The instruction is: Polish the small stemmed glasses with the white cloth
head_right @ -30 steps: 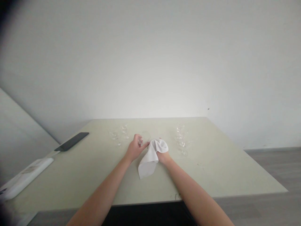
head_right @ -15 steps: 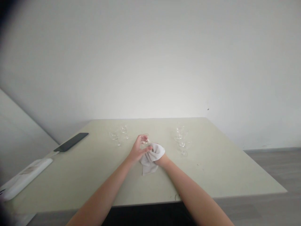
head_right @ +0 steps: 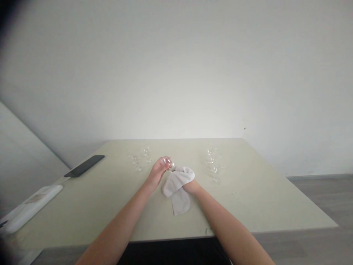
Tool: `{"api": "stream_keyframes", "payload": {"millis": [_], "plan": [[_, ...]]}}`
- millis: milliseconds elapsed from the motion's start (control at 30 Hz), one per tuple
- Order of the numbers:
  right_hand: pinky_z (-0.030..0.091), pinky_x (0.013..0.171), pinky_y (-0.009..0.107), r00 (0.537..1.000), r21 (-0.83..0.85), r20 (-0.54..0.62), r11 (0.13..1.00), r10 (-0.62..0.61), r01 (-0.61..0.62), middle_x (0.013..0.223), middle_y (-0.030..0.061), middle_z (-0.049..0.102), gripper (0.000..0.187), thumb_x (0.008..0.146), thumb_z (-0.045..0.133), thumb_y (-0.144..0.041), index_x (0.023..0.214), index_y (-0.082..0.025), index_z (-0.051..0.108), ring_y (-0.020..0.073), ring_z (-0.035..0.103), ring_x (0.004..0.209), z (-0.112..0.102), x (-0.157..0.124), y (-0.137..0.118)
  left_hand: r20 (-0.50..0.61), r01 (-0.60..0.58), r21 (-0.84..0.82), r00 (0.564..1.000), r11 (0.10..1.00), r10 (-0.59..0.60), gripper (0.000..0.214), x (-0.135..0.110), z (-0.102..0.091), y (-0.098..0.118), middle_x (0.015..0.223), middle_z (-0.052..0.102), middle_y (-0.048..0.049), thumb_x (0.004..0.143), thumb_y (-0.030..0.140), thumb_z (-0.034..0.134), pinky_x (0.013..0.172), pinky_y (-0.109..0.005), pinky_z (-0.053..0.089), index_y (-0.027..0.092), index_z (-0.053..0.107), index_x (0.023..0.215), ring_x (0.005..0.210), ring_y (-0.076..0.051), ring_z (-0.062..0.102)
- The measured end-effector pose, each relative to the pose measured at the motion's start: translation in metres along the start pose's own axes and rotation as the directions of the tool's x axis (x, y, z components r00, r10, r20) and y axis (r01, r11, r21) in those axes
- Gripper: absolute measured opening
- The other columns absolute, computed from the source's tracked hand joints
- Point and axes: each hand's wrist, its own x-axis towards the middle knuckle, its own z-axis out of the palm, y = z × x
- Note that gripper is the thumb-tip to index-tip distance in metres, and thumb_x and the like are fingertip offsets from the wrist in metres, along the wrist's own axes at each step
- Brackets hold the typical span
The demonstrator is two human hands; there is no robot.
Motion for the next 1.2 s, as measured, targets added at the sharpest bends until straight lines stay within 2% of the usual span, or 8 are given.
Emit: {"api": "stream_keyframes", "payload": {"millis": [133, 333, 533, 633, 767, 967, 1100, 1200], "plan": [[0.053, 0.081, 0.034, 0.999, -0.001, 0.033, 1.0, -0.023, 0.023, 0.085, 0.0064, 0.069, 0.017, 0.082, 0.055, -0.034, 0.08, -0.021, 0.065, 0.023, 0.064, 0.083, -0.001, -0.001, 0.003, 0.13, 0.062, -0.148, 0.991, 0.987, -0.042, 0.053, -0.001, -0.002, 0.003, 0.115, 0.063, -0.012, 0.072, 0.048, 0.071, 0.082, -0.034, 0.046, 0.018, 0.054, 0.112, 0.099, -0.021, 0.062], [0.052, 0.079, 0.034, 0.996, -0.024, 0.06, 0.997, -0.068, 0.069, 0.08, 0.0063, 0.068, 0.02, 0.082, 0.054, -0.036, 0.075, -0.02, 0.063, 0.0219, 0.063, 0.079, -0.001, 0.0, -0.004, 0.029, -0.017, 0.017, 0.999, 1.0, 0.016, 0.049, -0.001, -0.002, 0.005, 0.096, 0.064, -0.0051, 0.07, 0.048, 0.074, 0.072, -0.027, 0.044, 0.017, 0.054, 0.102, 0.083, -0.015, 0.061], [0.052, 0.082, 0.036, 0.993, 0.014, 0.079, 0.996, -0.088, 0.087, 0.084, 0.007, 0.069, 0.018, 0.082, 0.057, -0.034, 0.083, -0.019, 0.066, 0.0227, 0.064, 0.084, -0.002, -0.004, -0.002, 0.189, 0.03, -0.18, 0.982, 0.983, 0.005, 0.05, -0.004, -0.005, 0.011, 0.111, 0.065, -0.011, 0.073, 0.046, 0.07, 0.081, -0.035, 0.046, 0.019, 0.053, 0.112, 0.097, -0.022, 0.063], [0.052, 0.082, 0.036, 0.992, 0.022, 0.087, 0.996, -0.093, 0.092, 0.085, 0.0065, 0.069, 0.019, 0.083, 0.057, -0.035, 0.081, -0.019, 0.066, 0.0217, 0.063, 0.083, -0.002, -0.003, -0.003, 0.141, -0.014, -0.148, 0.989, 0.989, 0.035, 0.049, -0.003, -0.005, 0.008, 0.11, 0.064, -0.0089, 0.072, 0.045, 0.072, 0.078, -0.032, 0.046, 0.019, 0.053, 0.109, 0.094, -0.019, 0.062], [0.052, 0.079, 0.033, 0.995, 0.095, 0.087, 0.995, -0.048, 0.04, 0.081, 0.0057, 0.067, 0.023, 0.081, 0.062, -0.041, 0.078, -0.018, 0.065, 0.0205, 0.063, 0.079, 0.001, -0.003, -0.004, 0.061, -0.059, -0.08, 0.996, 0.995, 0.064, 0.052, 0.0, -0.005, 0.003, 0.096, 0.066, -0.0053, 0.068, 0.046, 0.078, 0.07, -0.025, 0.044, 0.016, 0.057, 0.105, 0.081, -0.014, 0.061], [0.053, 0.075, 0.034, 0.993, 0.22, 0.11, 0.974, 0.029, -0.053, 0.082, 0.0058, 0.068, 0.026, 0.085, 0.056, -0.043, 0.081, -0.018, 0.064, 0.0203, 0.063, 0.078, 0.007, -0.004, 0.001, 0.198, 0.045, -0.26, 0.98, 0.965, 0.007, 0.049, -0.003, -0.005, 0.006, 0.113, 0.066, -0.0116, 0.078, 0.045, 0.069, 0.083, -0.032, 0.046, 0.018, 0.056, 0.117, 0.097, -0.02, 0.063], [0.05, 0.08, 0.034, 0.998, 0.085, 0.053, 0.996, -0.036, 0.031, 0.079, 0.0042, 0.067, 0.022, 0.081, 0.063, -0.04, 0.076, -0.019, 0.066, 0.0197, 0.061, 0.078, 0.003, 0.0, 0.0, 0.076, 0.011, -0.095, 0.997, 0.995, -0.004, 0.052, -0.001, -0.002, 0.003, 0.107, 0.066, -0.0071, 0.072, 0.04, 0.077, 0.079, -0.027, 0.045, 0.018, 0.059, 0.115, 0.09, -0.016, 0.062], [0.05, 0.076, 0.031, 0.998, 0.142, 0.067, 0.99, 0.01, -0.02, 0.076, 0.0036, 0.066, 0.024, 0.079, 0.064, -0.041, 0.075, -0.018, 0.065, 0.0191, 0.061, 0.075, 0.004, -0.001, -0.003, 0.057, 0.025, -0.063, 0.998, 0.998, -0.021, 0.061, 0.0, -0.001, 0.002, 0.093, 0.067, -0.0048, 0.065, 0.04, 0.082, 0.077, -0.027, 0.044, 0.015, 0.058, 0.116, 0.08, -0.014, 0.061]]}}
